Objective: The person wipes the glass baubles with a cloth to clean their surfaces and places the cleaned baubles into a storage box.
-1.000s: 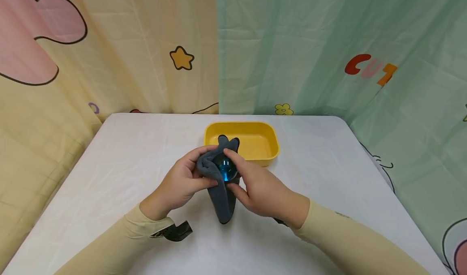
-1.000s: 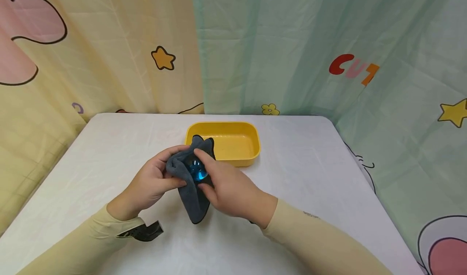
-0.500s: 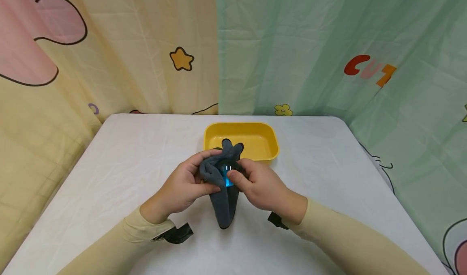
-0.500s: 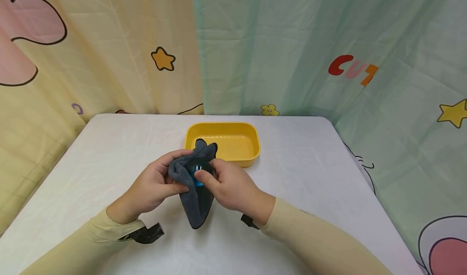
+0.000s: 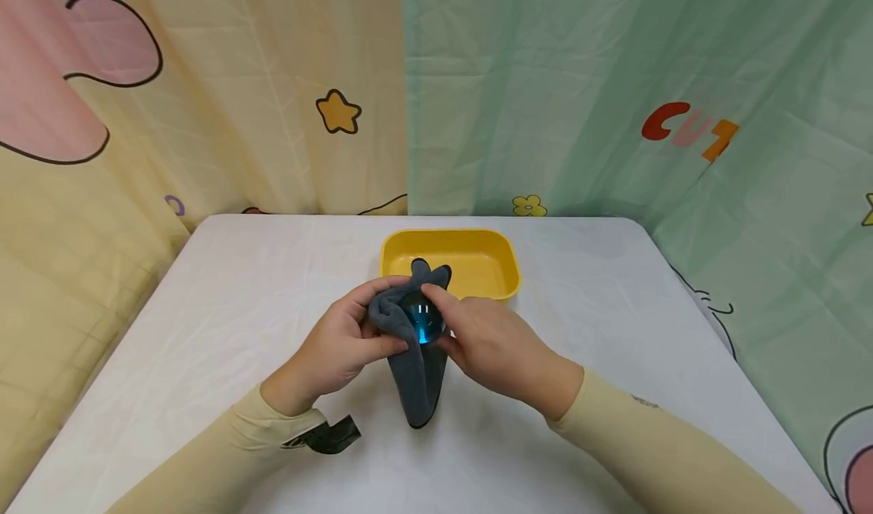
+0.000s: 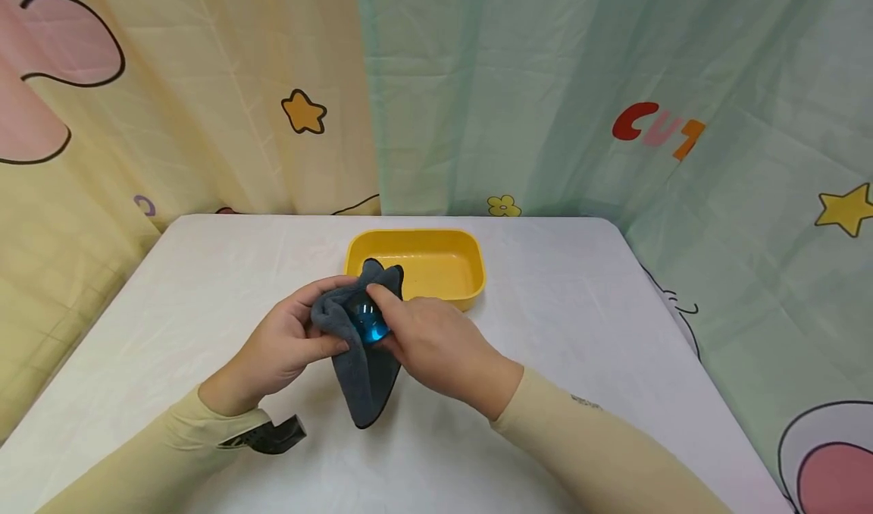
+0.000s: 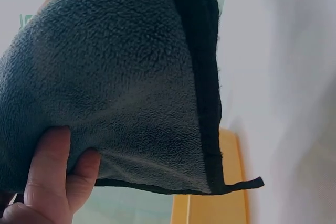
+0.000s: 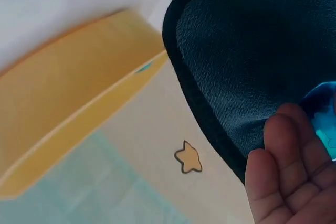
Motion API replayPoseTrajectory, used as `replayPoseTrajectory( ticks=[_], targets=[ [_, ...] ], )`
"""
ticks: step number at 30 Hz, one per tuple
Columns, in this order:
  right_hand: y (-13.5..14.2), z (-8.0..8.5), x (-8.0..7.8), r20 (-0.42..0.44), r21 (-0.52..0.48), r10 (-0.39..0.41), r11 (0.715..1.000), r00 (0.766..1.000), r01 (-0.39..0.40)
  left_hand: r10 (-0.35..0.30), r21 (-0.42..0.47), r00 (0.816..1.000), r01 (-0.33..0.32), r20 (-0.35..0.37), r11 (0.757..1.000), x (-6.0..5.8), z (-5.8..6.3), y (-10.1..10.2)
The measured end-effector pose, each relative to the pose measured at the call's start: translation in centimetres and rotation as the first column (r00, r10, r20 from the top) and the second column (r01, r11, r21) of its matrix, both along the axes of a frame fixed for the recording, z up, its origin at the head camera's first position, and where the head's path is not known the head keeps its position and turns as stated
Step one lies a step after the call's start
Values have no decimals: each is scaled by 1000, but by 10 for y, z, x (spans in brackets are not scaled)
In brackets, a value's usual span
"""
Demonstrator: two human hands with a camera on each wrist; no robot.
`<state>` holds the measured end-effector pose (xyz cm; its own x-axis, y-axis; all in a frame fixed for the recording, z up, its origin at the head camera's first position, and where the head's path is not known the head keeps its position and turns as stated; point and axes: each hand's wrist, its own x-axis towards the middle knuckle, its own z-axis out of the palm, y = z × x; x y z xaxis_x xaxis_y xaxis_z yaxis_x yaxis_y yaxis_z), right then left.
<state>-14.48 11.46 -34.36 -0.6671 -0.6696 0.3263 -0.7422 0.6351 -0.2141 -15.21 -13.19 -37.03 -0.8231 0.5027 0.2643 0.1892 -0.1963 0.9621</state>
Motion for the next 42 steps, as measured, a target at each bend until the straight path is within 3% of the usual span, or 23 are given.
replayPoseTrajectory(
  ticks=[2, 3, 6, 8, 11, 14, 16, 19, 21, 23, 25, 28, 30, 31, 34, 37, 40, 42],
  targets=[
    [0, 0, -1, 128, -50, -12, 999, 992, 19, 4, -13, 1000, -4, 2, 1000, 1, 0, 1],
    [0, 0, -2, 223, -88, -17, 995, 975, 37, 7, -21, 1000, -6, 4, 1000, 1, 0, 1],
    [-2, -2, -3, 476, -216, -10, 968, 880, 127, 17, -49, 1000, -16, 16, 999, 3, 1, 3],
    [-4, -3, -2, 528, -249, -14, 953, 849, 171, 27, -70, 1000, -26, 11, 997, 3, 2, 4],
    [-6, -3, 2, 498, -252, -27, 952, 867, 174, 41, -90, 999, -40, 2, 995, 3, 2, 5],
    [-7, -2, 5, 411, -193, -34, 973, 911, 123, 50, -67, 999, -50, -3, 996, 1, 2, 4],
    [-7, -2, 5, 334, -129, -28, 989, 942, 75, 46, -36, 999, -45, 10, 998, 0, 2, 3],
    [-5, -2, 2, 148, -27, -13, 999, 989, 17, 33, -5, 999, -33, 32, 999, -1, 1, 2],
    [-3, -2, 0, 58, 0, -8, 1000, 998, 8, 21, -7, 999, -21, 32, 1000, -1, 1, 2],
    [-2, -3, -1, 82, -26, -14, 1000, 997, 16, 15, -19, 1000, -15, 20, 1000, -1, 1, 3],
    [-1, -3, -3, 229, -103, -14, 994, 973, 38, 14, -29, 1000, -14, 12, 999, -1, 1, 3],
    [-3, -3, -3, 494, -252, 5, 958, 869, 138, 13, -41, 1000, -13, 7, 999, 0, 0, 5],
    [-4, -4, -3, 561, -297, 9, 935, 828, 192, 16, -42, 1000, -16, 9, 999, 0, 0, 5],
    [-5, -4, -2, 567, -309, 9, 929, 824, 203, 16, -39, 1000, -16, 6, 999, 0, -1, 5],
    [-7, -5, 2, 497, -269, -23, 946, 867, 179, 28, -32, 1000, -28, -4, 999, -2, -2, 5],
    [-9, -3, 4, 376, -159, -48, 981, 925, 115, 47, -20, 999, -47, 5, 999, -3, -1, 3],
    [-8, -1, 2, 191, -27, -59, 998, 980, 65, 53, -2, 998, -53, 32, 999, -3, -2, 1],
    [-6, -1, 0, 40, 22, -38, 999, 998, 37, 39, 7, 998, -40, 40, 999, -3, -2, 1]
  ],
)
